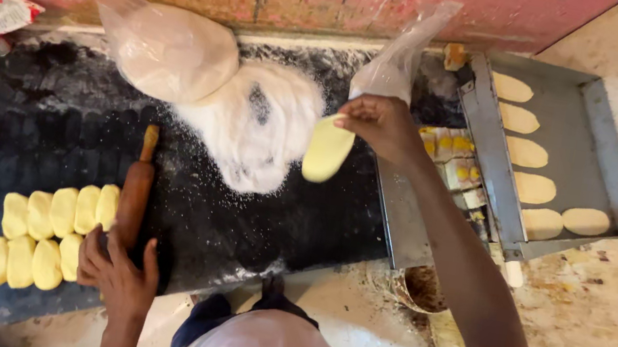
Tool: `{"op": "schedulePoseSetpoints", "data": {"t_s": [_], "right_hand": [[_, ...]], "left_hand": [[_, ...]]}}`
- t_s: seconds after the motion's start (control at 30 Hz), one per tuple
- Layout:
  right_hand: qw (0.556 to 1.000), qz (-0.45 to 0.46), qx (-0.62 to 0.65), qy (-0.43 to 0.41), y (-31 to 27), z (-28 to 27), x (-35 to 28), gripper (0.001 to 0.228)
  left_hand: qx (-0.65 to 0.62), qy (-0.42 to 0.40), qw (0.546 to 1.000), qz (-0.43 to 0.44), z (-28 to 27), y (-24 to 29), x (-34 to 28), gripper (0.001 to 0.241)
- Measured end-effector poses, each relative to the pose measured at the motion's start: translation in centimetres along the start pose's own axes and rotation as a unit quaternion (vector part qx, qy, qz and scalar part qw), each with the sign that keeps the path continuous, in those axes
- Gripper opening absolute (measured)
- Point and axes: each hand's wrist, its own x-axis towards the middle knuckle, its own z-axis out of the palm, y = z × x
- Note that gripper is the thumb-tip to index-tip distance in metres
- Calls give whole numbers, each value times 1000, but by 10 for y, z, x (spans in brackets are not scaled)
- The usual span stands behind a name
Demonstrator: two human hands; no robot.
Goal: The person repeatedly rolls small dough pieces into oval shapes using a rolling pin on a floured surface. They dip each piece in flour before rolling and place the finished ovals onto a metal tray. The process continues until the tray is filled with uniformly shaped dough pieces.
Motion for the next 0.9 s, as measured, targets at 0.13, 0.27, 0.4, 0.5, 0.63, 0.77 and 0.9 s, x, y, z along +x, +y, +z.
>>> {"op": "schedulePoseSetpoints", "data": {"t_s": [0.13,0.27,0.4,0.5,0.63,0.77,0.9], "right_hand": [[974,-107,-163,115,7,41,12,15],[932,-73,-338,106,85,141,0,14],[920,-60,-305,239,135,178,-26,21],[932,-59,-323,152,150,168,-15,25],[860,-164,-475,87,154,171,0,43],[835,-184,-513,75,142,175,9,29],[885,-117,-449,28,110,172,22,22]], "left_hand": [[-50,-13,997,54,-1,-2,9,63],[-136,-13,987,90,-5,-1,28,59],[-145,13,982,122,-13,-10,63,57],[-190,-3,972,141,-20,-24,71,54],[-235,-32,957,166,-10,-23,96,53],[-259,-46,948,180,3,-10,122,50],[-329,-66,926,175,6,12,135,49]]}}
